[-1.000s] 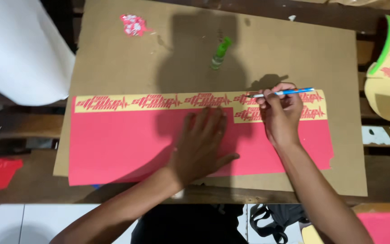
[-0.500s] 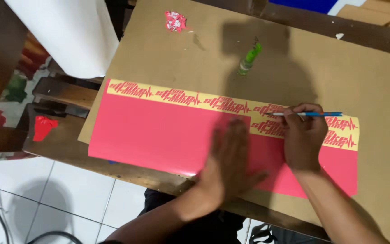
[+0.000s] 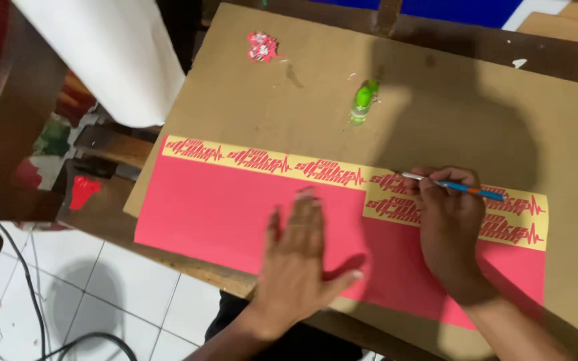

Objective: The person uses a craft knife to carefully cut out a logo design from a sheet of pink vinyl sticker material. They meticulously trace the outlines of the text and graphic elements, removing the excess vinyl to reveal the final sticker shape.

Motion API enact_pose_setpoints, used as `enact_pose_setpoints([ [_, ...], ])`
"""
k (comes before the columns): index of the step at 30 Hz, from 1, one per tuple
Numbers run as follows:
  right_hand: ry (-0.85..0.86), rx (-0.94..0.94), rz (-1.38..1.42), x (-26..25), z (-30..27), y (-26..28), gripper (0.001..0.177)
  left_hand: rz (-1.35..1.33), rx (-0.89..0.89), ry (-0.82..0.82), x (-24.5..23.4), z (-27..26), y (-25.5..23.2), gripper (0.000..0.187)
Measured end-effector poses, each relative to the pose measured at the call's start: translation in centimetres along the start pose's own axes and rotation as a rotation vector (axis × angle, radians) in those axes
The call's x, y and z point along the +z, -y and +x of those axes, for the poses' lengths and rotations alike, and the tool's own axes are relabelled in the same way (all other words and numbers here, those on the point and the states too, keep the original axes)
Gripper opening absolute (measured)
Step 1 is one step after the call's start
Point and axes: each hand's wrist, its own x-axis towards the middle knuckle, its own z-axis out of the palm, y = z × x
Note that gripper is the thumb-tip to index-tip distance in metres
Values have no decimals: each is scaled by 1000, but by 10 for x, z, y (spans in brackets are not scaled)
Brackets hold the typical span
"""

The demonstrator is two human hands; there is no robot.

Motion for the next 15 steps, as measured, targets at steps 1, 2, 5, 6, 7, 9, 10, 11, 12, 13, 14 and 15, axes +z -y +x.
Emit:
enact_pose_setpoints([
  [1,-13,3,6,-1,1,-1,12,2,12,9,0,1,-2,90],
  [2,39,-50,-26,-1,2,-3,10,28,-35,-8,-1,2,-3,91],
  [5,87,-91,-84,-2,1,-4,9,-22,-28,70,11,4,-21,94],
  [6,86,-91,-107,-2,1,-3,9,-96,27,152,17,6,-28,102],
  [7,87,-92,-107,-2,1,-2,9,-96,27,150,18,9,-33,102],
  [9,45,-60,-85,-1,0,0,8,-124,118,89,20,13,-44,101],
  [10,57,-55,-87,-2,0,-2,8,-123,105,87,20,12,-34,101],
  [11,39,-38,-49,-4,1,-4,9,-188,39,88,21,11,-22,94],
  [12,22,-21,-11,-6,2,-6,11,-254,-26,88,21,11,-11,89],
  [13,14,-16,-16,-6,3,-8,11,-261,-24,96,20,12,1,89],
  [14,48,-67,-63,-6,5,-9,10,-54,-74,41,19,13,12,84],
  [15,80,-119,-105,-6,5,-12,12,159,-117,-16,18,13,25,86],
])
